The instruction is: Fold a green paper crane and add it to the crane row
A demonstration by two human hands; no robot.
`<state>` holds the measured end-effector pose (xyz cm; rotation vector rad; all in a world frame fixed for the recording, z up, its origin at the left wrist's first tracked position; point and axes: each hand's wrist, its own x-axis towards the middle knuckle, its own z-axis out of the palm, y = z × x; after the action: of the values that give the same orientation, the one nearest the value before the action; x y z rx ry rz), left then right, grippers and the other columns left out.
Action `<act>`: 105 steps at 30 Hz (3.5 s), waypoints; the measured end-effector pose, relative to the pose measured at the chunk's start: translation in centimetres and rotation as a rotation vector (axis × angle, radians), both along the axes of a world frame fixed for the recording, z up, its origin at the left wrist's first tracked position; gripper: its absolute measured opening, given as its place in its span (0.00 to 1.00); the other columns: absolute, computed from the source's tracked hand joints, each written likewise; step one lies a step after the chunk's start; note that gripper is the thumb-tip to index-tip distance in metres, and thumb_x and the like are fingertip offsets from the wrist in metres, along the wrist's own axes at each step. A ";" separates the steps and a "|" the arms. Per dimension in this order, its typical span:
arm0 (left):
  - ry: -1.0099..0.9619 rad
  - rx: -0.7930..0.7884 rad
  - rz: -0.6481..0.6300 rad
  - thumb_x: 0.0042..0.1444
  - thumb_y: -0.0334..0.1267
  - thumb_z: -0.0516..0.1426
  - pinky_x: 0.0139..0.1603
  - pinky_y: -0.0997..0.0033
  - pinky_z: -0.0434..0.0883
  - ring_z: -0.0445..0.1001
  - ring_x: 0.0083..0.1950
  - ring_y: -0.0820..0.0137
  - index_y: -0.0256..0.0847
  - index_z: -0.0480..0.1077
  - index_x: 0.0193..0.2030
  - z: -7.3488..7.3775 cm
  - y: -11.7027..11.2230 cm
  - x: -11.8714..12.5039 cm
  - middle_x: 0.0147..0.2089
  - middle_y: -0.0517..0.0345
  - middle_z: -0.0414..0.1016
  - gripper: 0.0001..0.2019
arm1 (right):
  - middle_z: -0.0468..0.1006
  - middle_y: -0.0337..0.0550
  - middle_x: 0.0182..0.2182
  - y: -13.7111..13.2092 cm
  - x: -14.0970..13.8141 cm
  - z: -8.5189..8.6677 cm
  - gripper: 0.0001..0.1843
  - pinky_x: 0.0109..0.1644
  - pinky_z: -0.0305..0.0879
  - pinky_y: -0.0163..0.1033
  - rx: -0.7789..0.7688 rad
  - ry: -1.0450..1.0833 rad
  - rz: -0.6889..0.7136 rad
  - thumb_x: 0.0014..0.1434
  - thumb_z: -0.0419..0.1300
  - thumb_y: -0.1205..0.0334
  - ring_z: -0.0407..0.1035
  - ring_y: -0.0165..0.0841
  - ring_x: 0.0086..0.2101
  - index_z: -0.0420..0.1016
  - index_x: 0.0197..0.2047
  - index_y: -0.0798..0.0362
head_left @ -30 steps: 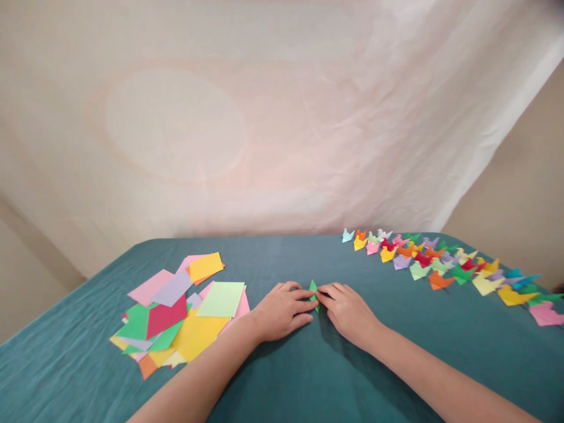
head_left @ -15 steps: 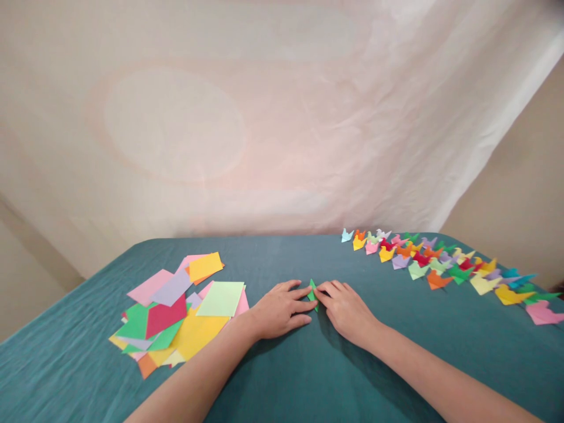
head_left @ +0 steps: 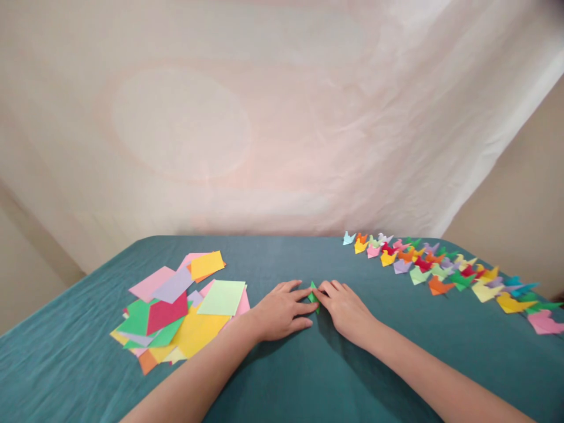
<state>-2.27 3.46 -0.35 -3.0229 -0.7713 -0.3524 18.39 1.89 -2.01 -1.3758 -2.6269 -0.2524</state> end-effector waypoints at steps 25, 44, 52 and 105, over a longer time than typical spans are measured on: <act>0.042 -0.054 0.039 0.59 0.52 0.49 0.59 0.54 0.56 0.59 0.59 0.57 0.51 0.62 0.57 0.2 -0.4 -0.1 0.61 0.55 0.61 0.21 | 0.69 0.48 0.43 2.2 2.3 -0.6 0.34 0.49 0.59 0.38 -0.197 0.324 0.091 0.50 0.44 0.82 0.62 0.34 0.44 0.60 0.59 0.54; -0.051 -0.243 0.079 0.61 0.50 0.46 0.63 0.60 0.52 0.56 0.63 0.63 0.44 0.55 0.62 0.5 0.5 -0.5 0.63 0.56 0.59 0.25 | 0.68 0.51 0.49 -0.7 1.2 0.4 0.25 0.49 0.59 0.42 -0.107 0.053 0.042 0.58 0.47 0.76 0.61 0.38 0.48 0.65 0.56 0.52; -0.015 -0.146 0.213 0.61 0.50 0.45 0.60 0.58 0.55 0.57 0.61 0.60 0.39 0.56 0.61 -0.5 -0.6 0.6 0.62 0.49 0.59 0.26 | 0.68 0.52 0.50 -0.9 1.0 0.2 0.23 0.49 0.59 0.43 -0.079 0.038 0.031 0.59 0.47 0.75 0.61 0.39 0.48 0.65 0.56 0.54; -0.042 -0.170 0.113 0.60 0.52 0.45 0.64 0.56 0.50 0.48 0.65 0.59 0.39 0.50 0.64 -0.7 -0.7 1.5 0.63 0.48 0.56 0.28 | 0.70 0.51 0.43 -1.4 0.7 -0.1 0.16 0.45 0.62 0.43 -0.007 0.054 0.083 0.58 0.49 0.74 0.64 0.38 0.43 0.69 0.48 0.59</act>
<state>-0.81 2.75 -1.07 -3.1176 -1.0199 -0.3682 19.10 0.53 -2.12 -1.2540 -2.6350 -0.1925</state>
